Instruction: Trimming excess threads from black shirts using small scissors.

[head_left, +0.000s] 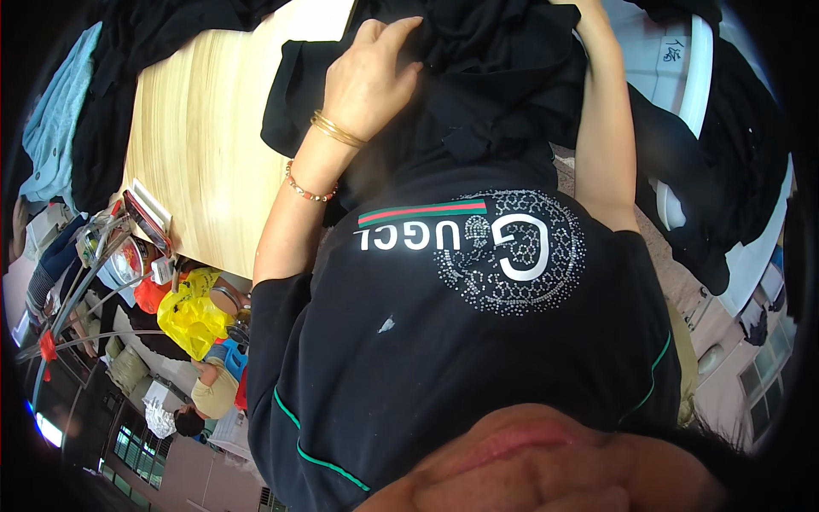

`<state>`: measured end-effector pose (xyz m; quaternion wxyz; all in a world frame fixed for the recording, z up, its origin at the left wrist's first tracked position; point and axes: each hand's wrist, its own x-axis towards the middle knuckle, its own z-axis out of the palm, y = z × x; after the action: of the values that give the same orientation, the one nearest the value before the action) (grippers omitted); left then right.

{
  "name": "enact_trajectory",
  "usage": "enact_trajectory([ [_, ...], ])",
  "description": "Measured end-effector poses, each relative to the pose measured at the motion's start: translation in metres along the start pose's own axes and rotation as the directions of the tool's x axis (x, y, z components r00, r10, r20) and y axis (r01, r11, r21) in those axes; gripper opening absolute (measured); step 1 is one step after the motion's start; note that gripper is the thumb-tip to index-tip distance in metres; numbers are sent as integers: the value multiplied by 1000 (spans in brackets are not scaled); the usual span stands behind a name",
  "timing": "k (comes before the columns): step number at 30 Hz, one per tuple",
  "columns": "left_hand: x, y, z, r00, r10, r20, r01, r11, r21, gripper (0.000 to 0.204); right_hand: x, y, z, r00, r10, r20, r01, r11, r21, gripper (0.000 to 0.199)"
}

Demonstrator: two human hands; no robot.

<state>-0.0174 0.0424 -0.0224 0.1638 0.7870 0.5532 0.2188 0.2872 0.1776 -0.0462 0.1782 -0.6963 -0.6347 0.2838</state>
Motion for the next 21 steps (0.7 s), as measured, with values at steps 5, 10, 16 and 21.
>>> enact_trajectory([
  [5, 9, -10, -14, 991, -105, -84, 71, 939, -336, 29, -69, -4, -39, 950, -174, -258, 229, 953, 200, 24],
  [10, 13, -38, -31, 957, -265, -122, 132, 768, -627, 29, -121, -49, -35, 925, -371, -82, 380, 897, 227, 29],
  [16, 9, -37, -47, 921, -388, -22, 200, 522, -829, 26, -131, -88, 29, 872, -490, 2, 489, 871, 52, 56],
  [21, 8, -45, -43, 939, -292, -183, 127, 786, -605, 32, -119, -77, 67, 827, -562, 7, 558, 821, -122, 26],
])
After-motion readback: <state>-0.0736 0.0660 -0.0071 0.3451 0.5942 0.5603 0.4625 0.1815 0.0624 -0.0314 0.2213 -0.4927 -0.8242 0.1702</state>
